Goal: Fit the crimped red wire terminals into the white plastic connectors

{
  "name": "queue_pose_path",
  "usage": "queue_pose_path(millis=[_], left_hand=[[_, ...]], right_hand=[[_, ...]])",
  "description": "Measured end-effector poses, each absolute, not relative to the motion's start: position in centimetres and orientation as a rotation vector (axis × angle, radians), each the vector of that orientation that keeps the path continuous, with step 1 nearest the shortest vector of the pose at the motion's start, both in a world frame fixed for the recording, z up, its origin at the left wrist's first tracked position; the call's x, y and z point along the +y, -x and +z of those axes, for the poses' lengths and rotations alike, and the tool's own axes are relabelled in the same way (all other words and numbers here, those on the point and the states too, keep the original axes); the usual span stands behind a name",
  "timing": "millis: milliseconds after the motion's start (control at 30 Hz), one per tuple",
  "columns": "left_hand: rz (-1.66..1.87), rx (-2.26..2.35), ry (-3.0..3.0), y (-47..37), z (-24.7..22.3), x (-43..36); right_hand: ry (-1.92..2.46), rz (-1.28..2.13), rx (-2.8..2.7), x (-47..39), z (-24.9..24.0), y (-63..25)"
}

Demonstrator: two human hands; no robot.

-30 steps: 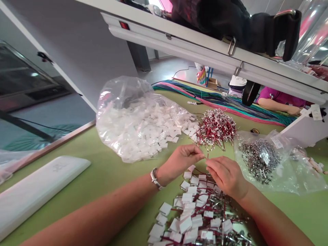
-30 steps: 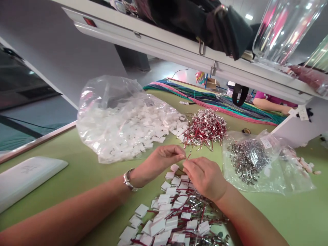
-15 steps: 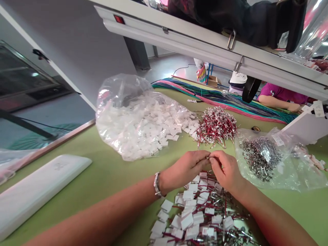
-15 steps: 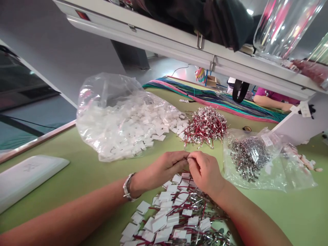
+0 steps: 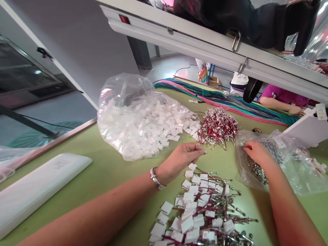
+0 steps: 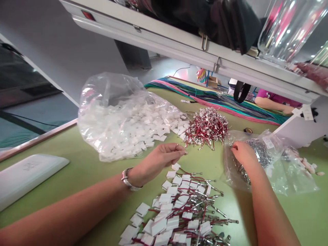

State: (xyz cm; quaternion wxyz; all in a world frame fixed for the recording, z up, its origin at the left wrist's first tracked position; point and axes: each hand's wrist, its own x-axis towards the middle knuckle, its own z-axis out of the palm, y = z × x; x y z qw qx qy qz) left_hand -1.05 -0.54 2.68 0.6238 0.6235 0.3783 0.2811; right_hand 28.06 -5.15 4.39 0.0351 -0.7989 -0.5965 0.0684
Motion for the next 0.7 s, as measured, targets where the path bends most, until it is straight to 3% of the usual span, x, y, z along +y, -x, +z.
queue_pose_path(millis=[233, 500, 600, 700], left_hand=[[0.640, 0.849, -1.472, 1.0, 2.5, -0.6], [0.636, 0.883, -1.415, 0.9, 2.0, -0.5], [0.635, 0.864, -1.404, 0.8, 1.9, -0.6], [0.633, 0.861, -1.428, 0.8, 2.1, -0.8]], right_hand=[[2.628, 0.142, -1.824, -4.3, 1.7, -28.9], [2.598, 0.088, -1.870, -4.6, 2.9, -28.6], [2.372, 0.087, -1.881, -5.3, 3.9, -26.1], [1.846, 0.333, -1.944, -6.7, 4.2, -21.8]])
